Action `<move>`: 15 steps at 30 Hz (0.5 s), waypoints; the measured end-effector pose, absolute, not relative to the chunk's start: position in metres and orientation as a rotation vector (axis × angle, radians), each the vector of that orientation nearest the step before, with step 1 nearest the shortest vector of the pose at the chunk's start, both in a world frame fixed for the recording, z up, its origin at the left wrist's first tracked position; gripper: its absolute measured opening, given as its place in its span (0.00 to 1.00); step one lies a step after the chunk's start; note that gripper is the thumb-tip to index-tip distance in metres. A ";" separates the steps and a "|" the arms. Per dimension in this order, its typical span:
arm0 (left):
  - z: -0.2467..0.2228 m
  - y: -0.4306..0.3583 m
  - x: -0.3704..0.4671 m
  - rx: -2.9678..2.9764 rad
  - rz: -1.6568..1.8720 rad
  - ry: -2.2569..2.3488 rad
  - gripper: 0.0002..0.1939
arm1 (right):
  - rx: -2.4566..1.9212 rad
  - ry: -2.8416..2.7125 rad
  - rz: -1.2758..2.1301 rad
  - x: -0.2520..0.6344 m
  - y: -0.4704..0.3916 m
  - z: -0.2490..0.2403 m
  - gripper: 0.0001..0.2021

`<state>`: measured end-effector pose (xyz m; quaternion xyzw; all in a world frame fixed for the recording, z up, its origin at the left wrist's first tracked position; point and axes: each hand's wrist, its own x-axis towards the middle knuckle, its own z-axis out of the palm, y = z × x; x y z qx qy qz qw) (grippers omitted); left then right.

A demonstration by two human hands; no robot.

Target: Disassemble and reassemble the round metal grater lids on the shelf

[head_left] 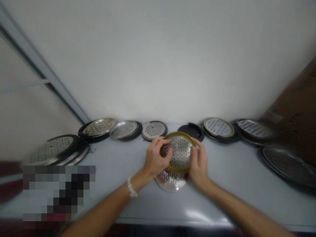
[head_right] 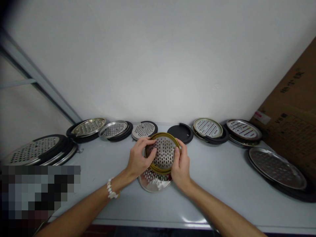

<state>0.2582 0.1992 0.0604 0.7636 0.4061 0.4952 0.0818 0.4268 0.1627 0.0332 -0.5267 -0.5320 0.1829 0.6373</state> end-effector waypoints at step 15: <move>0.060 0.204 0.264 2.302 1.393 1.218 0.13 | -1.148 -1.160 0.524 0.427 0.170 0.034 0.18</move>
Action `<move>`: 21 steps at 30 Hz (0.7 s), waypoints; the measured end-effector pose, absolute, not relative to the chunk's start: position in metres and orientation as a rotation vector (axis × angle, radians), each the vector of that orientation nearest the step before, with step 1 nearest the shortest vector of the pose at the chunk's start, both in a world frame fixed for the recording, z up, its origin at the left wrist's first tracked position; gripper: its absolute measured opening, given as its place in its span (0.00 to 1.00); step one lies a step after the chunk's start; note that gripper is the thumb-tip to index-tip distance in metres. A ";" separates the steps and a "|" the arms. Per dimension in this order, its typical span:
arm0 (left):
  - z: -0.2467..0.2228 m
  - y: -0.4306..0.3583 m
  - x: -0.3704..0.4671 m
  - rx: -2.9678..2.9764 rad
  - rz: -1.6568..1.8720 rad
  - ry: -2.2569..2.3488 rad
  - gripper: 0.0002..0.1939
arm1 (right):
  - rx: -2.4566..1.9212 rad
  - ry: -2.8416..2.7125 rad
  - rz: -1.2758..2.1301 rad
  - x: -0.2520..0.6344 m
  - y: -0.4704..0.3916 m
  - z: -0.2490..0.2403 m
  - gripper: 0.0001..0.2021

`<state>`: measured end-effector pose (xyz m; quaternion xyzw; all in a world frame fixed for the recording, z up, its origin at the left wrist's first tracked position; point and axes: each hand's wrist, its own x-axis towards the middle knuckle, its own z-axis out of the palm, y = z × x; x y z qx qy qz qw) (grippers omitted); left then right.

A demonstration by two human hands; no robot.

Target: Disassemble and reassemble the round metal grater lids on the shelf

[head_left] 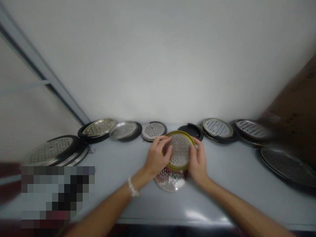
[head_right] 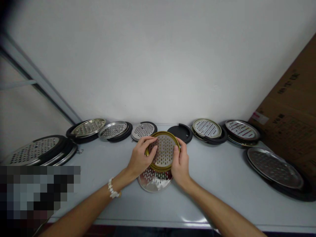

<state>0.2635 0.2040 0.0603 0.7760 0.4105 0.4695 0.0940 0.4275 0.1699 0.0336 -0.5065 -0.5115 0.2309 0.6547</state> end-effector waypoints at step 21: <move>0.050 0.218 0.252 1.585 1.217 1.151 0.25 | -1.081 -1.100 0.857 0.437 0.186 0.035 0.19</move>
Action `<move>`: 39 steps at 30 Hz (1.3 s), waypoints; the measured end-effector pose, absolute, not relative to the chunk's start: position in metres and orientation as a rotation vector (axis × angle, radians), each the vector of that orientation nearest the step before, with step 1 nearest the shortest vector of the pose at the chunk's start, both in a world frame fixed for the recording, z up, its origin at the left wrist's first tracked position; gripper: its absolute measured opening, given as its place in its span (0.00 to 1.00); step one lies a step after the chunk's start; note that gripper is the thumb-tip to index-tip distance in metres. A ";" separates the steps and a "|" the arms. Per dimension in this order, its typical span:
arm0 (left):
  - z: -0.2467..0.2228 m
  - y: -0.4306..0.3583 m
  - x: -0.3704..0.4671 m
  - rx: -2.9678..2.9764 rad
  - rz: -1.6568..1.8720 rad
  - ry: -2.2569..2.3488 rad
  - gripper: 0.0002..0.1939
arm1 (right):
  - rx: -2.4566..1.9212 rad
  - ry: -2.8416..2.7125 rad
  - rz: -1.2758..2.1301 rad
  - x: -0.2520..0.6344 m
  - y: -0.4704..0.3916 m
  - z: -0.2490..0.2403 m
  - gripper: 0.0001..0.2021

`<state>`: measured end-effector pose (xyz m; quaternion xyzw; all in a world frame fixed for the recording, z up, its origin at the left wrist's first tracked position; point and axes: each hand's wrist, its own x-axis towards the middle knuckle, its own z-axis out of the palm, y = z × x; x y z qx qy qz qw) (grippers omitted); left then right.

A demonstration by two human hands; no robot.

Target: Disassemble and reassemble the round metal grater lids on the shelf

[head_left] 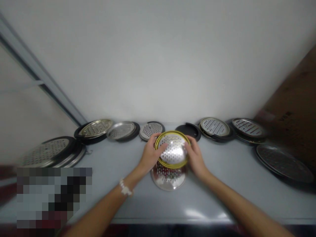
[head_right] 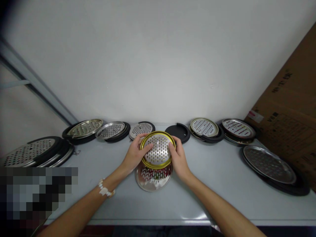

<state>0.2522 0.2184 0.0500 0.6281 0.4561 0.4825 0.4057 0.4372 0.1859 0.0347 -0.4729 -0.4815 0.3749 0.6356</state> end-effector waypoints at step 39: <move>0.056 0.230 0.222 2.234 0.491 1.341 0.04 | -1.160 -0.683 0.922 0.482 0.215 0.032 0.17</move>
